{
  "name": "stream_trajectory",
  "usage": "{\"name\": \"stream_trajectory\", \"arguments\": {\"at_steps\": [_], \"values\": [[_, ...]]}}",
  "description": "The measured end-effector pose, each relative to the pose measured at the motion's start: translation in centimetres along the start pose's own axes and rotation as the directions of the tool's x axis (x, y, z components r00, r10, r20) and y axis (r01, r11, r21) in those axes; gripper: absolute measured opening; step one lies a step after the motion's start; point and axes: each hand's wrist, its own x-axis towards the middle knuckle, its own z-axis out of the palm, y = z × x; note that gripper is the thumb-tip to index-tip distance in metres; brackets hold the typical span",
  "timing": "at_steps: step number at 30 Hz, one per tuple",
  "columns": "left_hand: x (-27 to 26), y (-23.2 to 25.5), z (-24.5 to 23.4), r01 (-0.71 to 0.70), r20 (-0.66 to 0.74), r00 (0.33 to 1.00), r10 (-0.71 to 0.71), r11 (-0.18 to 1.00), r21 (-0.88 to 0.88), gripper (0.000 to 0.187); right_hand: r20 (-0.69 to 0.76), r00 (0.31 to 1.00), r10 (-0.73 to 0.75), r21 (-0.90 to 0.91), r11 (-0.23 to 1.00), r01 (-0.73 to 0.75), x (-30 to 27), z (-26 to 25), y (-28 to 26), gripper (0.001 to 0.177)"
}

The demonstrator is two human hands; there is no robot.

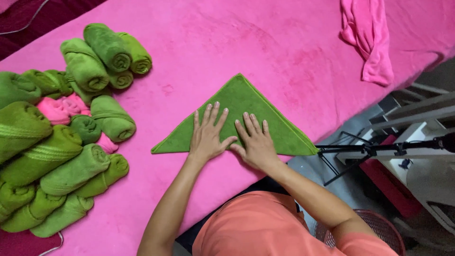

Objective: Folding and rolling small towels into decorative shapes on a massage table

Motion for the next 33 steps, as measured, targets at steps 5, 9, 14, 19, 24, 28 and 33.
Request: {"name": "stream_trajectory", "arguments": {"at_steps": [5,9,14,19,24,28,33], "values": [[0.2,-0.3,0.2,0.002,0.000,1.000,-0.002,1.000,-0.019,0.100,-0.084,0.996,-0.031,-0.118,0.993,0.021,-3.7,-0.5,4.0,0.087],[0.0,-0.5,0.3,-0.013,-0.020,1.000,0.012,0.999,-0.052,0.101,-0.195,0.977,-0.082,-0.223,0.974,0.037,-7.3,-0.5,10.3,0.084],[-0.8,-1.6,0.6,0.018,-0.039,0.999,-0.021,0.995,-0.095,0.094,0.017,0.997,0.082,-0.126,0.989,-0.079,-6.3,-2.8,12.9,0.072],[-5.6,-2.6,0.8,0.182,-0.160,0.970,-0.183,0.983,-0.016,0.075,-0.158,0.986,-0.056,0.034,0.997,0.063,1.7,-3.4,7.5,0.061],[-9.3,-3.2,0.1,0.446,-0.189,0.873,-0.449,0.893,-0.061,0.076,0.095,0.915,-0.393,0.026,0.919,0.392,8.6,-0.8,-0.3,0.076],[-9.7,-5.6,-0.3,0.527,-0.165,0.828,-0.536,0.844,-0.101,0.070,0.158,0.905,-0.395,-0.101,0.905,0.413,10.7,-1.8,1.4,0.076],[-9.9,-6.3,-0.7,0.540,-0.128,0.825,-0.551,0.834,-0.110,0.067,0.191,0.960,-0.207,-0.116,0.966,0.231,13.5,-3.0,6.4,0.071]]}}
